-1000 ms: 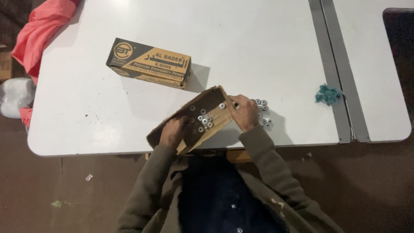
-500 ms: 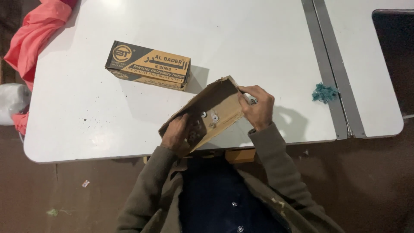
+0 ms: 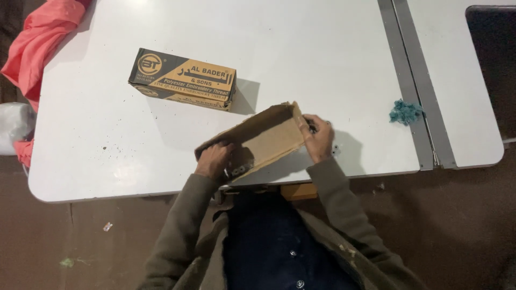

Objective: The person organizes bobbins by picking them up and placing them into a small cardboard box on a table.

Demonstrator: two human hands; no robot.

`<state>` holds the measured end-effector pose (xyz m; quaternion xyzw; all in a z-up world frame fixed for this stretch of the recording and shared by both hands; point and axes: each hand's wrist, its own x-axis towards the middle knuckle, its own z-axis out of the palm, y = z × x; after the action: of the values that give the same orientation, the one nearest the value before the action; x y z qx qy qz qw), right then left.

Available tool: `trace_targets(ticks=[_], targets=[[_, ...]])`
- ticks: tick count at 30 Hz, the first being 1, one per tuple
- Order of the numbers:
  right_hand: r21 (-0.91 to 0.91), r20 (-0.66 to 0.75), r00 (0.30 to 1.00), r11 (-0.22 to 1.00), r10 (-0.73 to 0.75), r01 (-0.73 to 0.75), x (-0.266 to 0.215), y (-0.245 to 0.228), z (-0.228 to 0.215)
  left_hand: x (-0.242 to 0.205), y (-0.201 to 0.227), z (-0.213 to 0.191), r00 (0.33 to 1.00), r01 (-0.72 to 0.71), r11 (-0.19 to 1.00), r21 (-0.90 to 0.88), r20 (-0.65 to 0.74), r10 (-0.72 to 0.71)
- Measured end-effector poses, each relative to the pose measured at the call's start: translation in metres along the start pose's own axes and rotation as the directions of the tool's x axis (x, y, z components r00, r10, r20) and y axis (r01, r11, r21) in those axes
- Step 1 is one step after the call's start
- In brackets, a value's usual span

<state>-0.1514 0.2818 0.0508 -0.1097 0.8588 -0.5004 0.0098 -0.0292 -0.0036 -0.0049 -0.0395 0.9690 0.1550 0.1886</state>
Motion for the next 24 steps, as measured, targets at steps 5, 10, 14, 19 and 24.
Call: trace_targets(ticks=[5, 10, 14, 19, 24], targets=[[-0.03, 0.117, 0.964, 0.971, 0.24, -0.239, -0.017, 0.043, 0.04, 0.014, 0.01, 0.019, 0.963, -0.141, 0.965, 0.223, 0.256, 0.081], [-0.128, 0.168, 0.956, 0.966, 0.242, -0.222, -0.023, 0.041, 0.036, 0.029, -0.019, 0.06, 0.936, -0.249, 0.931, 0.265, 0.313, 0.161], [-0.304, 0.212, 0.952, 0.94, 0.222, -0.152, -0.02, 0.042, 0.04, 0.03, -0.029, 0.067, 0.933, -0.287, 0.934, 0.213, 0.285, 0.222], [-0.521, 0.325, 0.907, 0.851, 0.267, -0.064, -0.009, 0.067, 0.037, 0.036, -0.038, 0.062, 0.95, -0.238, 0.962, 0.135, 0.239, 0.202], [-0.581, 0.348, 0.909, 0.814, 0.229, 0.018, -0.017, -0.008, 0.022, 0.006, -0.013, 0.002, 0.971, -0.04, 0.968, -0.247, 0.218, 0.096]])
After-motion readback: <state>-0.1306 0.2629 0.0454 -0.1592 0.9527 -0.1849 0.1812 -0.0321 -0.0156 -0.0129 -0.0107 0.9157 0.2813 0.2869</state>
